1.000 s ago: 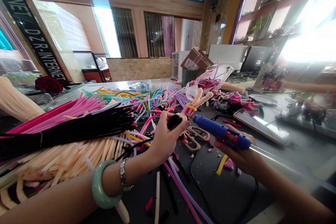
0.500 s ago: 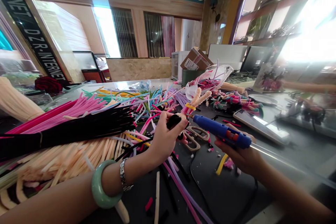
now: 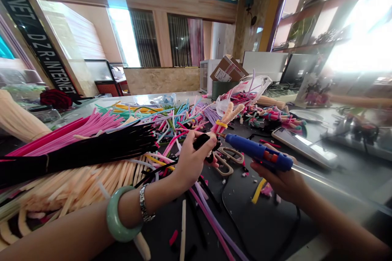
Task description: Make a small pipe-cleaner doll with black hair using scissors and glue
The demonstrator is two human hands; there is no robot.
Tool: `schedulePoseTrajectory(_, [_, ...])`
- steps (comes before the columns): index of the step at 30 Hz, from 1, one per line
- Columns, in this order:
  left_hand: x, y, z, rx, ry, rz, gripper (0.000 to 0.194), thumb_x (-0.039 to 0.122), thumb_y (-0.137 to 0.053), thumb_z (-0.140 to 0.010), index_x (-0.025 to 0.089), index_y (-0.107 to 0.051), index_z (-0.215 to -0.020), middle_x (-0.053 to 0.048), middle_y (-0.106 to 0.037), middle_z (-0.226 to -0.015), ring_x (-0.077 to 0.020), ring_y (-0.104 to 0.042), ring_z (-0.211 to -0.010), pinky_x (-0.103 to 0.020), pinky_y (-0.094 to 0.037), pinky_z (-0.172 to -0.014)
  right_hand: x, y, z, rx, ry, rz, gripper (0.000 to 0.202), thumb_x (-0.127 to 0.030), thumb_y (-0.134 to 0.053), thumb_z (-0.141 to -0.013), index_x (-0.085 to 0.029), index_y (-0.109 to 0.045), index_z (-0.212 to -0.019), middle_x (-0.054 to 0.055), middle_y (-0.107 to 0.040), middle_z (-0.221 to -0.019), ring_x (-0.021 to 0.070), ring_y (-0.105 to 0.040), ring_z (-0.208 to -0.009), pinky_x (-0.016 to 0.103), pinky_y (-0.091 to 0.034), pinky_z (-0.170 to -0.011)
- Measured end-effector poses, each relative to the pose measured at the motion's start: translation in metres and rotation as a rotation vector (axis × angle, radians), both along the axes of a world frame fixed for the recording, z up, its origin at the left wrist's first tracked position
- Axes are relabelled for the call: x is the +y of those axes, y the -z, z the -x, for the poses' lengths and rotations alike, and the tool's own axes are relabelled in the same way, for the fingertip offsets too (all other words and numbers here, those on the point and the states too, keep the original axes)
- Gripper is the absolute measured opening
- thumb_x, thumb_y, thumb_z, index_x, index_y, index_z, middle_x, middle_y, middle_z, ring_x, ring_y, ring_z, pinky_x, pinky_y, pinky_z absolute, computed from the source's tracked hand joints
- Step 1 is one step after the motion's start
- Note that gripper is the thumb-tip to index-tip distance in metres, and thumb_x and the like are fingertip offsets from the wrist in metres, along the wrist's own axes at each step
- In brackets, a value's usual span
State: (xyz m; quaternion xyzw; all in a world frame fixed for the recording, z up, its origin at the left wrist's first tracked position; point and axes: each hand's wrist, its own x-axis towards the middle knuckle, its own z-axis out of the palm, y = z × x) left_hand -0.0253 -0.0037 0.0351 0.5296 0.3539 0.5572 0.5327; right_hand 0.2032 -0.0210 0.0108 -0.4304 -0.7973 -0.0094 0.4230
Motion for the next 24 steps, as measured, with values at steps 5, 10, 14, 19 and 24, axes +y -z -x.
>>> schedulePoseTrajectory(5, [0.0004, -0.0003, 0.0, -0.041, 0.014, 0.018, 0.035, 0.045, -0.069, -0.08, 0.02, -0.044, -0.084, 0.007, -0.052, -0.068, -0.0103, -0.058, -0.049, -0.031, -0.058, -0.049, -0.0009, -0.0025, 0.0008, 0.004, 0.009, 0.045, 0.026, -0.045, -0.056, -0.087, -0.024, -0.051, -0.072, -0.002, -0.054, -0.053, 0.0137, -0.049, -0.045, 0.027, -0.04, -0.047])
schedulePoseTrajectory(10, [0.002, 0.0003, 0.0003, -0.068, 0.028, 0.038, 0.036, 0.046, -0.07, -0.077, 0.019, -0.047, -0.081, 0.008, -0.049, -0.064, -0.0097, -0.057, -0.048, -0.031, -0.059, -0.05, -0.0001, -0.0023, 0.0007, 0.023, -0.009, 0.021, 0.025, -0.044, -0.057, -0.086, -0.023, -0.052, -0.073, -0.003, -0.055, -0.052, 0.0135, -0.05, -0.043, 0.027, -0.041, -0.046])
schedulePoseTrajectory(14, [0.0031, 0.0, -0.0001, -0.081, 0.027, 0.055, 0.033, 0.044, -0.07, -0.078, 0.018, -0.05, -0.08, 0.007, -0.05, -0.064, -0.0108, -0.058, -0.048, -0.032, -0.059, -0.049, 0.001, -0.0015, 0.0011, 0.022, 0.009, 0.009, 0.026, -0.045, -0.057, -0.087, -0.023, -0.052, -0.073, -0.004, -0.053, -0.052, 0.0127, -0.049, -0.043, 0.026, -0.04, -0.045])
schedulePoseTrajectory(19, [0.0043, -0.0006, -0.0006, -0.073, 0.044, 0.064, 0.029, 0.043, -0.067, -0.081, 0.017, -0.054, -0.08, 0.006, -0.051, -0.061, -0.0119, -0.058, -0.048, -0.03, -0.057, -0.046, 0.0013, -0.0033, 0.0017, -0.01, 0.01, -0.042, 0.028, -0.044, -0.057, -0.086, -0.023, -0.048, -0.069, -0.004, -0.052, -0.053, 0.0116, -0.047, -0.044, 0.025, -0.036, -0.044])
schedulePoseTrajectory(24, [0.0048, -0.0011, 0.0005, -0.111, 0.059, 0.097, 0.029, 0.041, -0.068, -0.079, 0.016, -0.056, -0.081, 0.003, -0.058, -0.067, -0.0121, -0.059, -0.05, -0.028, -0.056, -0.045, 0.0002, -0.005, 0.0023, -0.012, 0.003, -0.033, 0.029, -0.043, -0.056, -0.087, -0.023, -0.048, -0.068, -0.004, -0.051, -0.053, 0.0114, -0.046, -0.045, 0.025, -0.035, -0.044])
